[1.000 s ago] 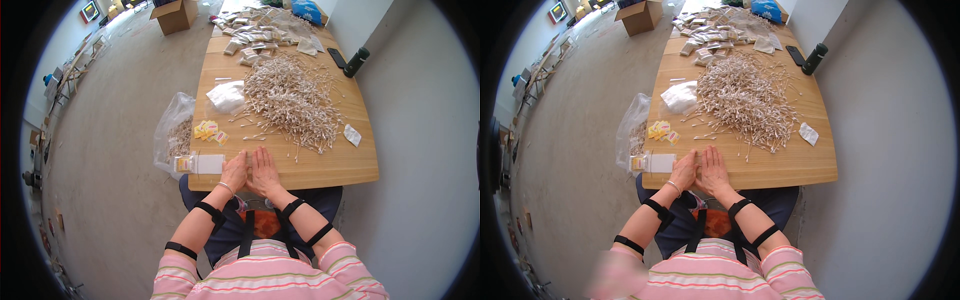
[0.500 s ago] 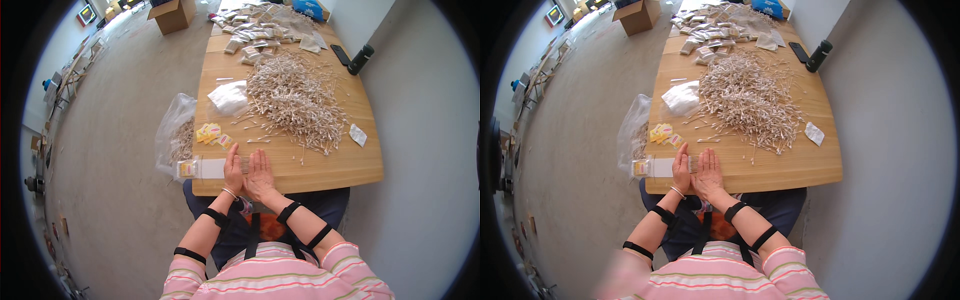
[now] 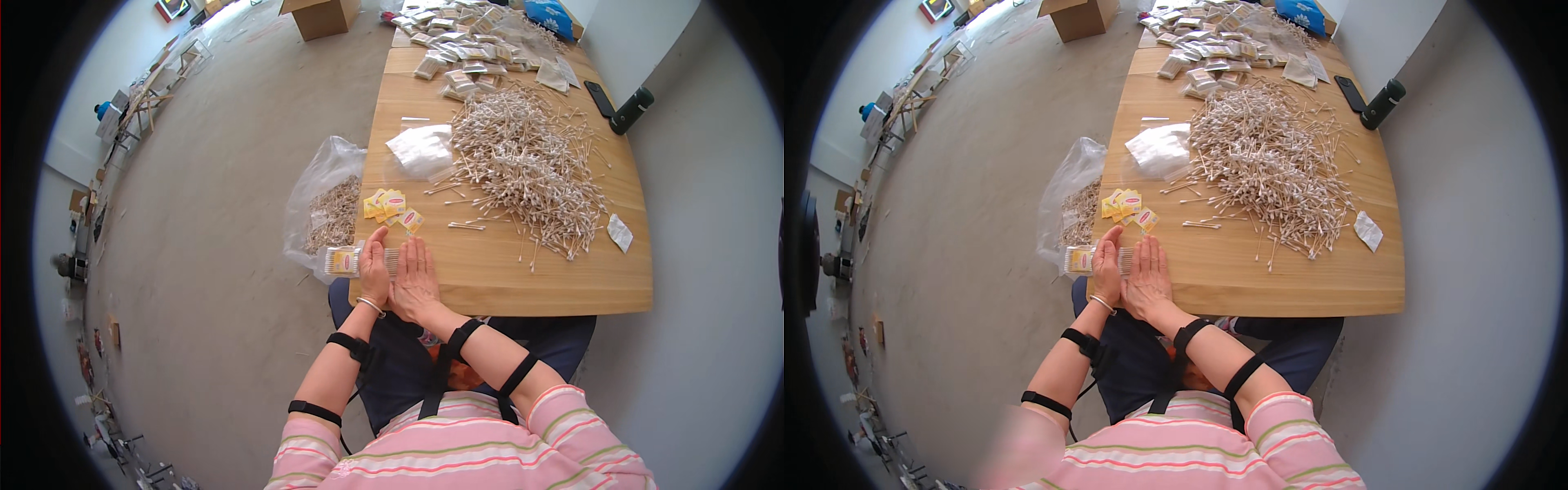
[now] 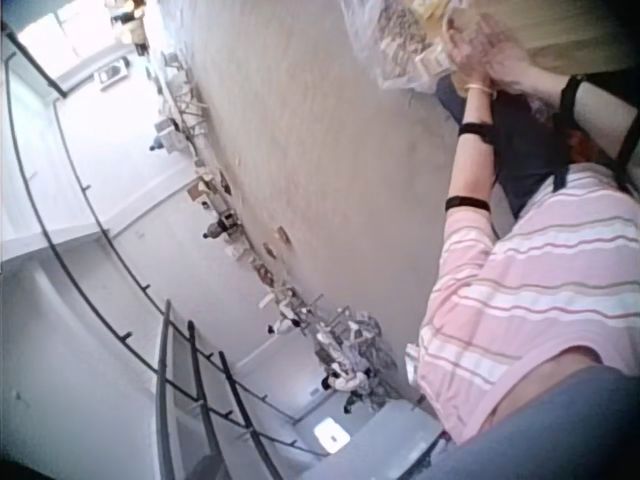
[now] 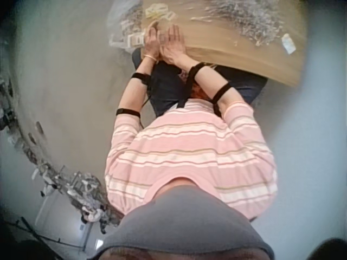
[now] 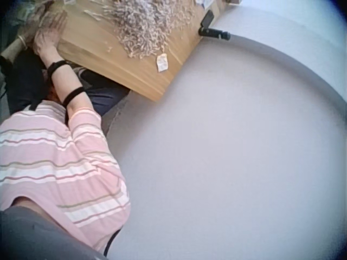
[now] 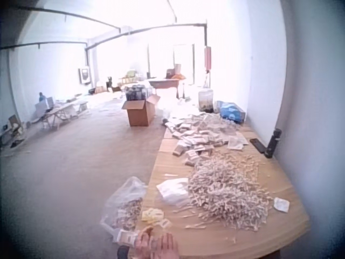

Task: The person gathers, aligns, and places cotton swabs into small plastic bags.

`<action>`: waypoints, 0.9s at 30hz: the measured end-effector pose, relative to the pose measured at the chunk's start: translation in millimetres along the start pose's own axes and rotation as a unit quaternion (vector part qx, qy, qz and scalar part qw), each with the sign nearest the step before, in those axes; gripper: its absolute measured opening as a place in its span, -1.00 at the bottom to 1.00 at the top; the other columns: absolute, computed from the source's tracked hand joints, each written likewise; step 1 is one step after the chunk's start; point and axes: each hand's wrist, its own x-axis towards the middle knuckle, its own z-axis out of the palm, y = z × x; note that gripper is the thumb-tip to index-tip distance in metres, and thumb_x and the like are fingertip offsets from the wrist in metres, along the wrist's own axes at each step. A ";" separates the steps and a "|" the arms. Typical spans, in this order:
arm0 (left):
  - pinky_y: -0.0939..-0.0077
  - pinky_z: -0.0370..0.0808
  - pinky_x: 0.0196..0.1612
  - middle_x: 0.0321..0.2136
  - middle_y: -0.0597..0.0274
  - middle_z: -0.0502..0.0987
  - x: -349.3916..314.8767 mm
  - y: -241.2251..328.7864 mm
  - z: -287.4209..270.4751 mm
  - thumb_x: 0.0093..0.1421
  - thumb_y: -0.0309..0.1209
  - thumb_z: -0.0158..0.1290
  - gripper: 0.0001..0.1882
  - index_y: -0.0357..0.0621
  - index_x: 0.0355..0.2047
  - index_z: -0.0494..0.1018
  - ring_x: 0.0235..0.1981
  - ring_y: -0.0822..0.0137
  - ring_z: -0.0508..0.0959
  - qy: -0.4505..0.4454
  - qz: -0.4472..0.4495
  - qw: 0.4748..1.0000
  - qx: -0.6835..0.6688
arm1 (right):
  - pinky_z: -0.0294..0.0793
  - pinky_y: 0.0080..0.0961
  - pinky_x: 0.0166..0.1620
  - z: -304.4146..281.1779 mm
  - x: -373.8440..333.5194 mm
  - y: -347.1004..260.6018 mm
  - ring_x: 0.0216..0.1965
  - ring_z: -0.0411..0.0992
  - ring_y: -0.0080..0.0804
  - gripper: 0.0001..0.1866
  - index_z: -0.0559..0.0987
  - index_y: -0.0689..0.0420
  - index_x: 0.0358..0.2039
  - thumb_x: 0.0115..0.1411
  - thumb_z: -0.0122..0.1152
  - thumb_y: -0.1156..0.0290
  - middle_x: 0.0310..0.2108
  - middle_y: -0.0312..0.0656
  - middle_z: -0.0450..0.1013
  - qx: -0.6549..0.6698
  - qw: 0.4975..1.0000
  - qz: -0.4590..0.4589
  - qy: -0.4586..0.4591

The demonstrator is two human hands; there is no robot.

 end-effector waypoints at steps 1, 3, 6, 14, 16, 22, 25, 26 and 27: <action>0.49 0.23 0.15 -0.01 0.07 0.42 -0.6 -0.9 -1.9 0.38 -0.28 -0.30 -0.59 -0.34 0.04 0.33 0.06 0.30 0.37 0.000 0.000 1.000 -0.002 | -0.39 -0.11 0.34 2.6 -0.5 -0.6 0.36 -0.35 0.09 -0.15 -0.06 0.48 0.22 0.13 -0.09 0.08 0.30 0.24 -0.23 0.007 1.000 -0.007 -0.002; 0.50 0.24 0.14 -0.02 0.08 0.42 -2.5 -0.9 -6.6 0.38 -0.27 -0.29 -0.59 -0.33 0.03 0.34 0.04 0.31 0.38 0.012 0.003 1.000 -0.003 | -0.39 -0.11 0.34 3.9 -2.7 -2.5 0.36 -0.35 0.09 -0.15 -0.07 0.47 0.22 0.14 -0.09 0.07 0.30 0.24 -0.24 0.012 1.000 -0.016 -0.005; 0.51 0.24 0.14 -0.02 0.09 0.42 -3.6 2.1 -10.7 0.38 -0.27 -0.29 -0.59 -0.32 0.03 0.34 0.04 0.32 0.37 0.013 -0.021 0.999 -0.025 | -0.40 -0.12 0.34 1.4 -6.0 -5.5 0.36 -0.36 0.08 -0.13 -0.09 0.47 0.23 0.15 -0.10 0.04 0.31 0.23 -0.27 0.028 0.999 -0.039 -0.025; 0.42 0.22 0.17 0.05 0.01 0.39 18.5 26.9 -58.5 0.35 -0.25 -0.23 -0.57 -0.29 0.09 0.29 0.14 0.18 0.32 -0.022 0.130 0.951 0.279 | -0.46 -0.15 0.34 6.6 0.9 -18.6 0.37 -0.44 0.04 -0.05 -0.12 0.45 0.25 0.12 -0.01 -0.02 0.32 0.21 -0.32 0.019 0.999 -0.018 -0.027; 0.40 0.22 0.17 0.06 -0.01 0.38 25.2 15.7 -89.3 0.34 -0.24 -0.22 -0.55 -0.29 0.12 0.26 0.15 0.13 0.31 0.006 0.209 0.879 0.429 | -0.46 -0.15 0.34 7.7 3.0 -26.1 0.37 -0.44 0.04 -0.05 -0.12 0.44 0.25 0.13 -0.01 -0.02 0.33 0.21 -0.33 0.020 0.999 -0.020 -0.037; 0.43 0.33 0.10 0.03 0.06 0.39 36.5 -28.7 -125.3 0.34 -0.23 -0.20 -0.53 -0.27 0.16 0.19 0.02 0.25 0.41 -0.080 -0.082 0.949 0.292 | -0.46 -0.15 0.35 12.2 7.3 -37.2 0.37 -0.44 0.05 -0.04 -0.16 0.44 0.25 0.13 0.00 -0.02 0.33 0.20 -0.33 0.024 0.999 -0.027 -0.040; 0.47 0.36 0.06 0.00 0.11 0.41 38.8 -33.0 -124.0 0.36 -0.27 -0.23 -0.57 -0.27 0.14 0.21 0.00 0.31 0.42 -0.099 -0.133 0.980 0.112 | -0.46 -0.15 0.35 16.1 8.8 -40.7 0.37 -0.43 0.06 -0.03 -0.17 0.44 0.25 0.13 0.00 -0.02 0.32 0.20 -0.32 0.019 0.999 -0.028 -0.035; 0.50 0.37 0.05 -0.02 0.13 0.42 37.9 -32.0 -123.0 0.37 -0.28 -0.24 -0.60 -0.26 0.11 0.24 -0.01 0.34 0.42 -0.094 -0.157 0.982 0.055 | -0.46 -0.15 0.35 18.0 9.5 -41.7 0.37 -0.43 0.06 -0.03 -0.17 0.44 0.25 0.13 0.00 -0.01 0.32 0.20 -0.32 0.008 0.999 -0.023 -0.030; 0.53 0.37 0.05 -0.03 0.15 0.43 36.1 -28.8 -122.5 0.37 -0.30 -0.26 -0.63 -0.25 0.09 0.26 -0.01 0.37 0.42 -0.088 -0.181 0.980 -0.001 | -0.46 -0.15 0.35 19.2 10.9 -44.2 0.37 -0.43 0.06 -0.03 -0.17 0.44 0.25 0.13 0.00 -0.01 0.32 0.20 -0.32 0.007 0.999 -0.024 -0.031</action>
